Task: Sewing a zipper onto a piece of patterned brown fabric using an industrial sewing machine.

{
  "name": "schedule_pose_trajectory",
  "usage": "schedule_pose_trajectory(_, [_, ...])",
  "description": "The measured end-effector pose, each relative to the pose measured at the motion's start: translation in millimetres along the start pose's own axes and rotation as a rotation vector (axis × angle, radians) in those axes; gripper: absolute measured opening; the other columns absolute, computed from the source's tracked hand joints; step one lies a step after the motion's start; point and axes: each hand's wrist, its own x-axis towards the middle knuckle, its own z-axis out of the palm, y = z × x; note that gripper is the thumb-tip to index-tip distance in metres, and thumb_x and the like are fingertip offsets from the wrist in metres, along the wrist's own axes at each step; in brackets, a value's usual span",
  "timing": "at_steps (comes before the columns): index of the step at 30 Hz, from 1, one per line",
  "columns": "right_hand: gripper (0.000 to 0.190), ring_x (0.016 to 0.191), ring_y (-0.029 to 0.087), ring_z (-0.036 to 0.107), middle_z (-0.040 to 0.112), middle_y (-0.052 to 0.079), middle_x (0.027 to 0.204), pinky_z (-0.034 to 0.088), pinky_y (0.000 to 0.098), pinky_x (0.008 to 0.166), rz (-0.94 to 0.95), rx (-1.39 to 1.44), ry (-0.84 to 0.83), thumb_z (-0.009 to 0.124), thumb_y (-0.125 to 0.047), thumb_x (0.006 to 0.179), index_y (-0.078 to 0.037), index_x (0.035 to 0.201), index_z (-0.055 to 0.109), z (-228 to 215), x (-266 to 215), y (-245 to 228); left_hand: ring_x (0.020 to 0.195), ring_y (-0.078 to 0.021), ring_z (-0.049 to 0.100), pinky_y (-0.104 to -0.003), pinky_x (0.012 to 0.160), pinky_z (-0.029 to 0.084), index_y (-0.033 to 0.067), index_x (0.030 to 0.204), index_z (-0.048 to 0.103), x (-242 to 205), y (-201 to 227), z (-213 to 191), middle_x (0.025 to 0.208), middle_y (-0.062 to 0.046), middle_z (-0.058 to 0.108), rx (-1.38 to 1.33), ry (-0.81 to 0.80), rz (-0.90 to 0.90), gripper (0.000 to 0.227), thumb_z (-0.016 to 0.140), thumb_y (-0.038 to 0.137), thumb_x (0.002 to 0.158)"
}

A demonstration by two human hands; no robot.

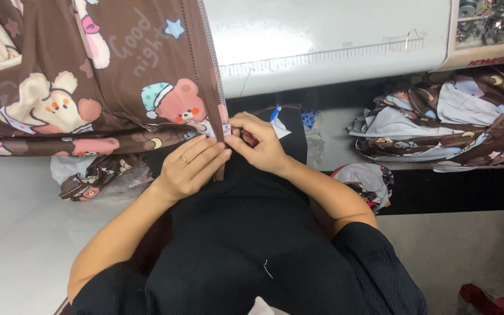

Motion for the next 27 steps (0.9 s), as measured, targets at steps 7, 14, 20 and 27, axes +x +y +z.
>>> schedule_pose_trajectory(7, [0.014, 0.069, 0.020, 0.061, 0.065, 0.009, 0.075, 0.050, 0.0316, 0.060, -0.015, 0.071, 0.014, 0.068, -0.003, 0.095, 0.001, 0.106, 0.075, 0.4, 8.7, -16.9, 0.090, -0.0296, 0.075, -0.043, 0.084, 0.065, 0.0025, 0.101, 0.082, -2.3, 8.0, 4.5, 0.100, -0.015, 0.079, -0.044, 0.031, 0.006, 0.024, 0.059, 0.007, 0.103])
schedule_pose_trajectory(14, [0.017, 0.069, 0.023, 0.064, 0.069, 0.011, 0.077, 0.052, 0.0337, 0.064, -0.046, 0.101, -0.002, 0.060, 0.002, 0.097, 0.004, 0.105, 0.076, -3.1, 12.5, -24.1, 0.088, -0.0284, 0.075, -0.042, 0.082, 0.066, 0.0029, 0.098, 0.082, 2.6, 9.3, 2.3, 0.098, -0.014, 0.079, -0.012, 0.021, 0.014, 0.022, 0.060, 0.005, 0.102])
schedule_pose_trajectory(20, [0.019, 0.070, 0.021, 0.064, 0.070, 0.011, 0.077, 0.052, 0.0328, 0.063, -0.019, 0.122, -0.015, 0.058, 0.000, 0.099, 0.004, 0.105, 0.075, -2.4, 13.6, -26.9, 0.086, -0.0269, 0.075, -0.040, 0.081, 0.066, 0.0040, 0.092, 0.081, 3.2, 6.9, 3.3, 0.095, -0.012, 0.079, 0.050, 0.000, 0.041, 0.018, 0.065, 0.003, 0.099])
schedule_pose_trajectory(27, [0.015, 0.066, 0.022, 0.064, 0.068, 0.011, 0.072, 0.052, 0.0326, 0.062, -0.025, 0.104, -0.039, 0.061, 0.001, 0.097, 0.003, 0.100, 0.076, -4.9, 14.3, -19.8, 0.086, -0.0248, 0.074, -0.038, 0.082, 0.066, 0.0045, 0.091, 0.081, 6.2, 5.2, -1.8, 0.093, -0.010, 0.079, 0.053, -0.023, 0.070, 0.012, 0.070, 0.002, 0.096])
